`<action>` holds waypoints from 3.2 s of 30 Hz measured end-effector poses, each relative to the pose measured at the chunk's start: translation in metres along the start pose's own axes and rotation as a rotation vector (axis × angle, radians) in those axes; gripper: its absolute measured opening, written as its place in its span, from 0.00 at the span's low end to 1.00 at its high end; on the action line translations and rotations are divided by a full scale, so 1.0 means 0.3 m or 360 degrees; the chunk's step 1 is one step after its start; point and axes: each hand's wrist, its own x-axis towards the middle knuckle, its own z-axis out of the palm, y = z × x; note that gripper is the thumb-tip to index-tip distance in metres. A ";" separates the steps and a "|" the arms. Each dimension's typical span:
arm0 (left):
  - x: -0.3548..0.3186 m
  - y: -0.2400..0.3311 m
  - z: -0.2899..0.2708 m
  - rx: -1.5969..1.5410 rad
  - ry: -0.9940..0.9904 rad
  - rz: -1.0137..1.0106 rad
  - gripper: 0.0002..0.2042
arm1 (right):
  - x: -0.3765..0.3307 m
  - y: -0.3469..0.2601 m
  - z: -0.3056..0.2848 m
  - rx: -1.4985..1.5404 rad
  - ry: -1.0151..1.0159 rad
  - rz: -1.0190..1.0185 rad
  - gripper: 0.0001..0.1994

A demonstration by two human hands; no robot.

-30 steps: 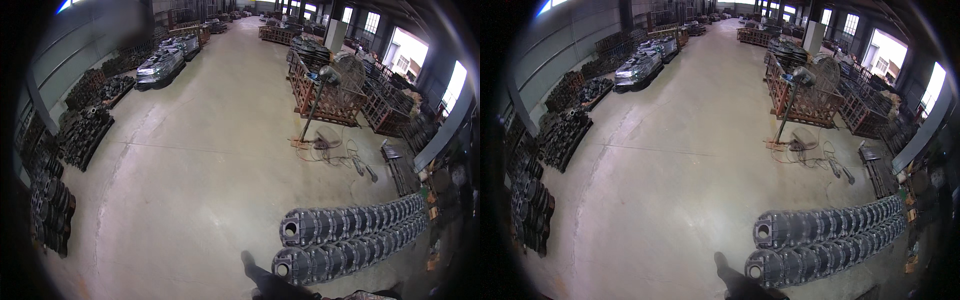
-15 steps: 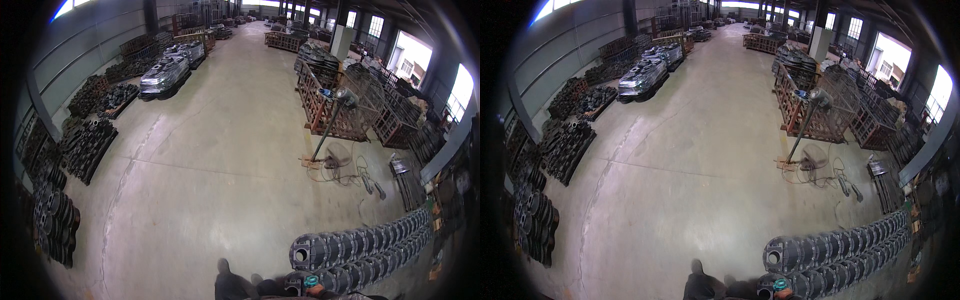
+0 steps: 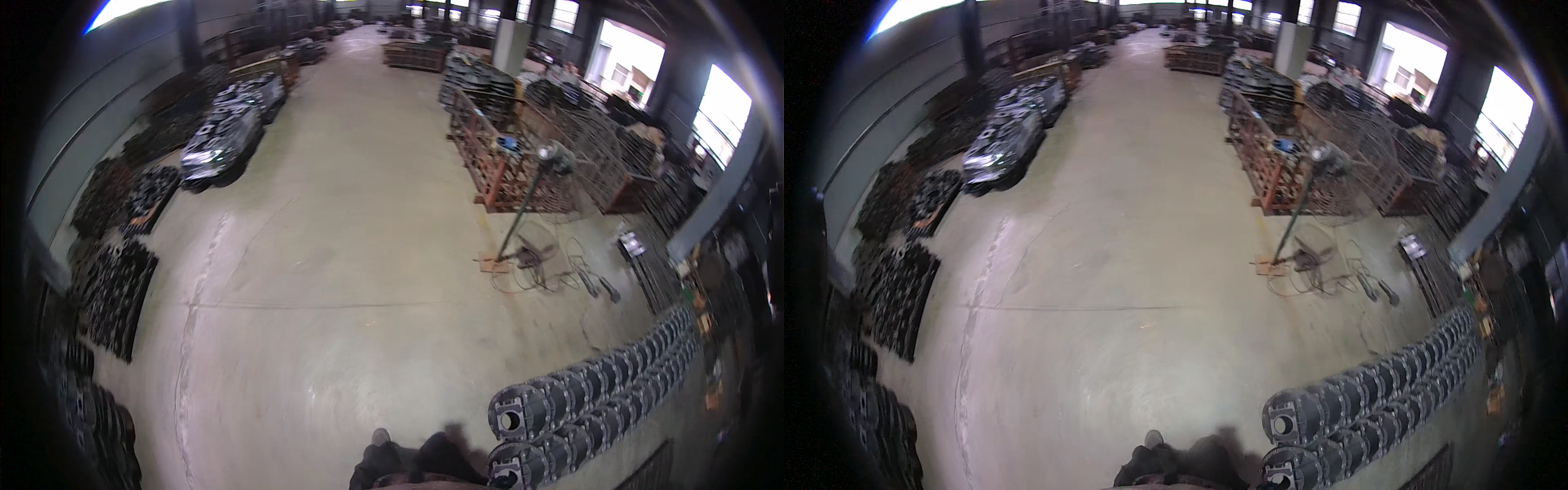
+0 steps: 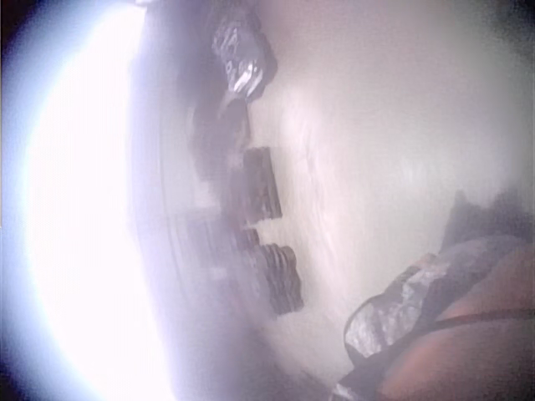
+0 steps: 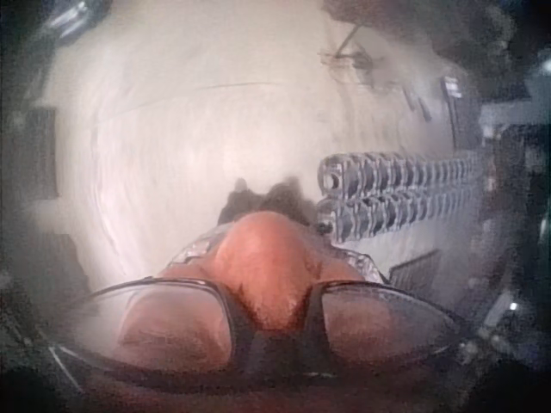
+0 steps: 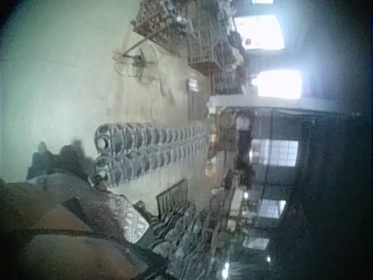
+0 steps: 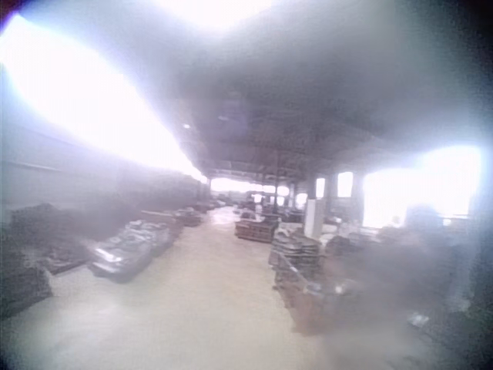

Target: The person uses a cordless impact driver to fasten bolts on a stack of large circular metal components in a workshop. They move between stacks, tighten multiple bolts, then walk across the floor and place the tool on a shelf.

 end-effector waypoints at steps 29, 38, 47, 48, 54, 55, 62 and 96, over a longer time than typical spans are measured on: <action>0.897 0.924 0.270 0.1426 -0.1451 0.0304 0.16 | -0.226 -0.170 0.815 0.1562 0.0813 0.0936 0.14; 1.084 1.137 0.685 0.1921 -0.2027 0.0550 0.15 | -0.352 -0.599 1.405 0.2117 0.0745 0.1522 0.16; 1.046 1.159 0.718 0.2048 -0.2176 0.0598 0.14 | -0.356 -0.800 1.686 0.1808 0.0442 0.1428 0.23; 1.041 1.159 0.711 0.2048 -0.2170 0.0598 0.14 | -0.350 -0.797 1.683 0.1723 0.0485 0.1451 0.23; 1.012 1.132 0.644 0.2073 -0.2091 0.0604 0.13 | -0.359 -0.699 1.591 0.2231 0.0809 0.1439 0.18; 1.010 1.127 0.626 0.2066 -0.2067 0.0598 0.13 | -0.363 -0.668 1.566 0.2259 0.0863 0.1415 0.17; 0.995 1.091 0.432 0.1928 -0.1810 0.0562 0.12 | -0.402 -0.515 1.459 0.2341 0.1043 0.1265 0.14; 1.088 1.066 -0.298 0.2274 -0.1658 0.1089 0.10 | -0.500 -0.402 1.500 0.2880 0.1050 0.1166 0.10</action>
